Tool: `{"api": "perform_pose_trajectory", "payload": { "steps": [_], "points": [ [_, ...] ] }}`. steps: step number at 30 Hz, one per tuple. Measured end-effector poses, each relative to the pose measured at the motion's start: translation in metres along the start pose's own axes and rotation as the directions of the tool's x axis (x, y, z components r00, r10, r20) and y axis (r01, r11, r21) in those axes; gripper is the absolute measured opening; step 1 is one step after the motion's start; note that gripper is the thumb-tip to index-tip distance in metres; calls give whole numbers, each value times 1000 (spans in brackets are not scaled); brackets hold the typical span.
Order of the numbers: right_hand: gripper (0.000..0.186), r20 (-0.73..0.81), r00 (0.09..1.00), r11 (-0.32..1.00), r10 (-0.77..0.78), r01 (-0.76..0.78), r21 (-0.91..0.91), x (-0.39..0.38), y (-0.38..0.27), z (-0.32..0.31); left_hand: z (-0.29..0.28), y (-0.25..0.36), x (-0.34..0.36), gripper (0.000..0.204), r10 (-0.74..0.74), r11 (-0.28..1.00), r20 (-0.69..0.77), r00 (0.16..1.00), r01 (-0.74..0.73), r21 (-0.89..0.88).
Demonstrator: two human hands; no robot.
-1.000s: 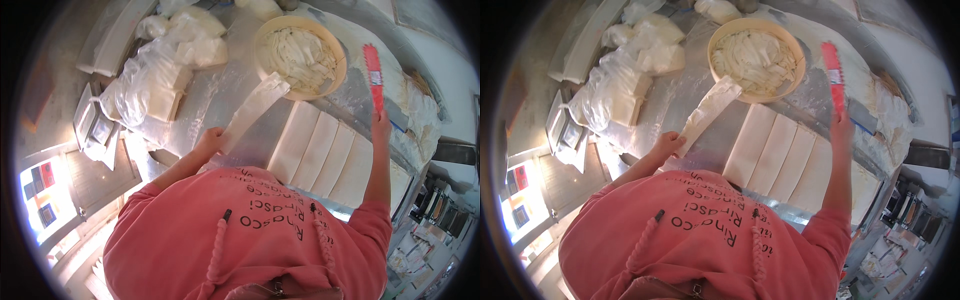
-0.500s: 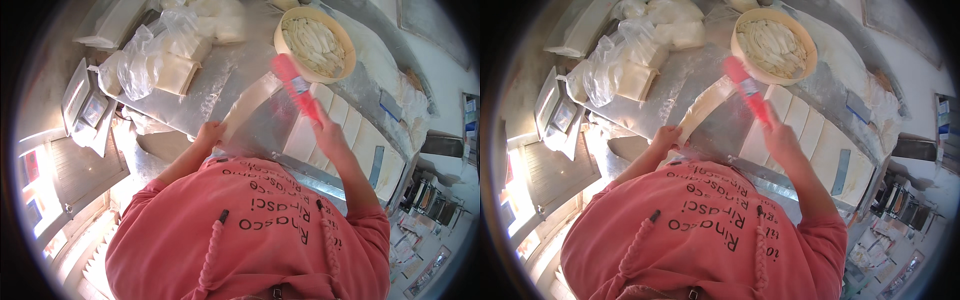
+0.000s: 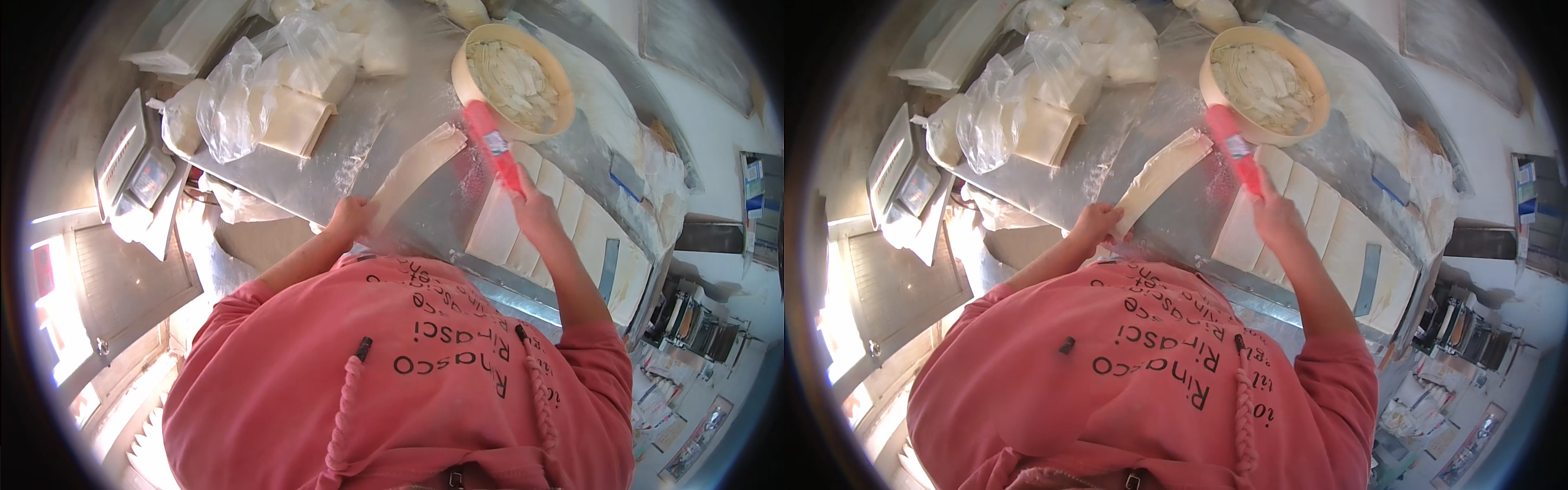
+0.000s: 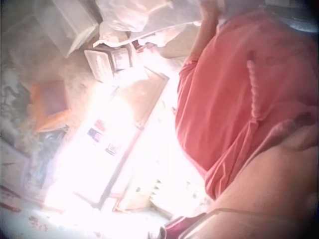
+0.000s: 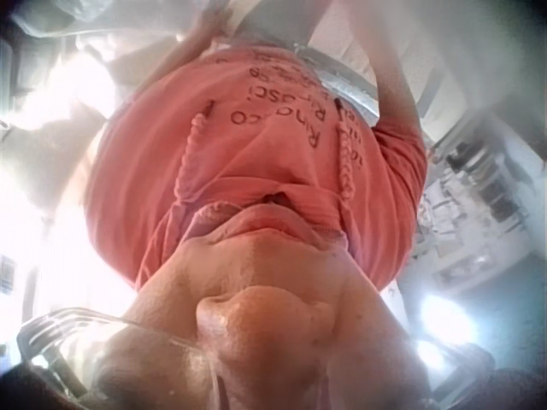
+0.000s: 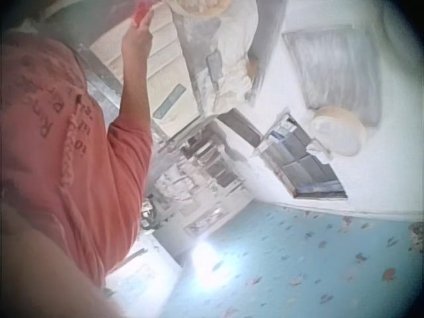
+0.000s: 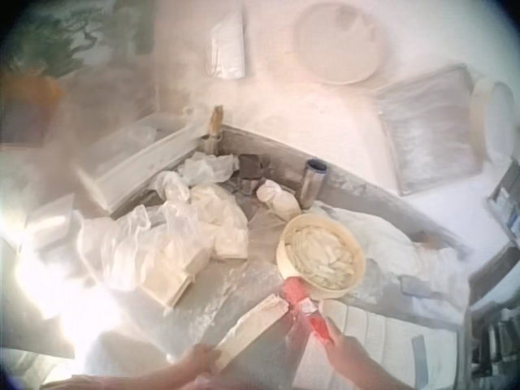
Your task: The person feeds dough through a roller machine, then cuts the sheet into strips with a bench scraper and brushes them with a red brush. The cut noodles are placed into a bamboo basket.
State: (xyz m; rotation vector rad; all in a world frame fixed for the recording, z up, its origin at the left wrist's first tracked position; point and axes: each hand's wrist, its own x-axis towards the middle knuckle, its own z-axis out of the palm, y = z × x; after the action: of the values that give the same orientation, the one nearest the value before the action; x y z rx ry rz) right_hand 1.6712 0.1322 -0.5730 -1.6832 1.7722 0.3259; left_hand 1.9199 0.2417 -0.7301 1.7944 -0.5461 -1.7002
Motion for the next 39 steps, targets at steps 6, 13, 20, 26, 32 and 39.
{"api": "perform_pose_trajectory", "payload": {
  "steps": [6,13,20,26,32,39],
  "points": [
    [51,-60,952,951,-302,295,-96,8,19,8,2,20,-1,35,49,952,94,994,-75,296],
    [51,-32,952,943,-305,306,128,-18,57,-30,19,112,28,37,516,437,62,855,-324,839],
    [51,382,762,817,-522,575,-30,-61,54,-22,85,156,114,38,309,125,333,891,-384,915],
    [49,423,796,863,-433,502,-60,-53,54,-14,78,181,76,32,528,367,410,744,-635,680],
    [51,353,821,892,-448,438,114,-67,75,-50,54,196,-6,39,616,787,81,783,-615,-41],
    [52,141,940,855,-312,213,473,-69,67,-71,31,69,14,20,403,895,-333,852,-443,-51]
  ]
}}
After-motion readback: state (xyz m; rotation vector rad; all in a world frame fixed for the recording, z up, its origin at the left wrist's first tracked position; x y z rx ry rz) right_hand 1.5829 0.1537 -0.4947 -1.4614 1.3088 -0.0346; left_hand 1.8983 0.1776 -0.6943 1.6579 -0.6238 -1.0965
